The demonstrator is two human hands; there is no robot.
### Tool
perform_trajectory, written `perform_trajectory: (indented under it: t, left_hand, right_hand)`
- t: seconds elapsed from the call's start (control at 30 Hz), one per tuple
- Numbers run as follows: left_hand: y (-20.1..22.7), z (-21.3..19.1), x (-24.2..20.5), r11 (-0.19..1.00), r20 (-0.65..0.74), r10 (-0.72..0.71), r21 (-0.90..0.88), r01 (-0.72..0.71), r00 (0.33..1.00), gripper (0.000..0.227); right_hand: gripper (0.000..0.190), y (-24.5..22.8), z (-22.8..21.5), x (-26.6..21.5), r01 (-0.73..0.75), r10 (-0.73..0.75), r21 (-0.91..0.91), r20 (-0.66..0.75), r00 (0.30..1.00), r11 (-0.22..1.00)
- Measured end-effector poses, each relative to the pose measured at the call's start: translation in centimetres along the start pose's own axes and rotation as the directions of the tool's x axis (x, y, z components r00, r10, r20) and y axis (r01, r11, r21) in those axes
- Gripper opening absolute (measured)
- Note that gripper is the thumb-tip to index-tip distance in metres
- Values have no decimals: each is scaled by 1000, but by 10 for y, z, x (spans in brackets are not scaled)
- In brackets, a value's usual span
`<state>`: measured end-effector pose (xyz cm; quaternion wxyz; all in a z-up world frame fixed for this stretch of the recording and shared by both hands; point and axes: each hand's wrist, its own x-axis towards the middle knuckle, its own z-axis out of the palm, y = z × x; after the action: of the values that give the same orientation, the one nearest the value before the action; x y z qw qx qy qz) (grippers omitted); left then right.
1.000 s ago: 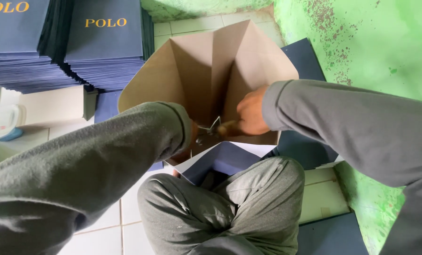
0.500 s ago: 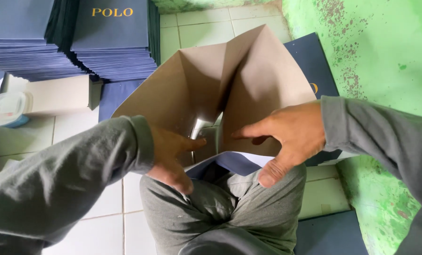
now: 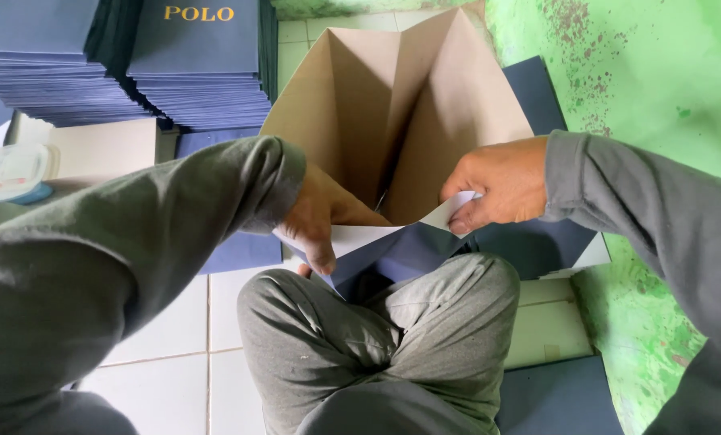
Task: Folding and assembling a paper shopping bag from a flat sheet
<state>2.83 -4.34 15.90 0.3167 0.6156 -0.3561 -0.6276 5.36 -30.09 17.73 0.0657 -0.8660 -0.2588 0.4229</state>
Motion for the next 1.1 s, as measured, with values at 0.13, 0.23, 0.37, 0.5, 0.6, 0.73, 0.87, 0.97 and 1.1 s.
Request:
perform_trajectory:
  t: [0.13, 0.23, 0.37, 0.5, 0.6, 0.73, 0.87, 0.97, 1.1]
  left_hand:
    - [-1, 1, 8, 985, -83, -149, 71, 155, 985, 32]
    - [10, 8, 10, 979, -116, -187, 62, 195, 975, 22]
    - [3, -4, 8, 974, -92, -215, 58, 221, 972, 24]
    - [14, -11, -9, 942, -168, -334, -15, 336, 928, 22]
    - [18, -9, -16, 919, -236, -387, -15, 395, 891, 23]
    - [-7, -32, -8, 913, -249, -381, 50, 405, 890, 16]
    - [18, -28, -16, 879, -302, -441, 45, 474, 845, 17]
    - [30, -17, -10, 904, -253, -417, -12, 428, 873, 25]
    - [42, -8, 6, 940, -141, -308, -201, 277, 941, 25]
  right_hand:
    - [27, 5, 4, -10, -30, 31, 44, -25, 999, 999]
    - [22, 20, 13, -6, -22, 24, 61, -34, 999, 998]
    - [28, 26, 12, -5, -23, 29, 101, -57, 998, 995]
    - [28, 7, 5, -21, -105, 117, 117, -100, 988, 988]
    - [30, 8, 3, -18, -116, 124, 72, -124, 984, 991]
    - [33, 14, 5, -5, -107, 106, 0, -149, 983, 994]
    - [37, 14, 3, -8, -126, 116, -44, -190, 975, 991]
    - [42, 17, 3, -3, -129, 107, -90, -217, 970, 988]
    - [41, 21, 4, -4, -147, 111, -146, -230, 967, 978]
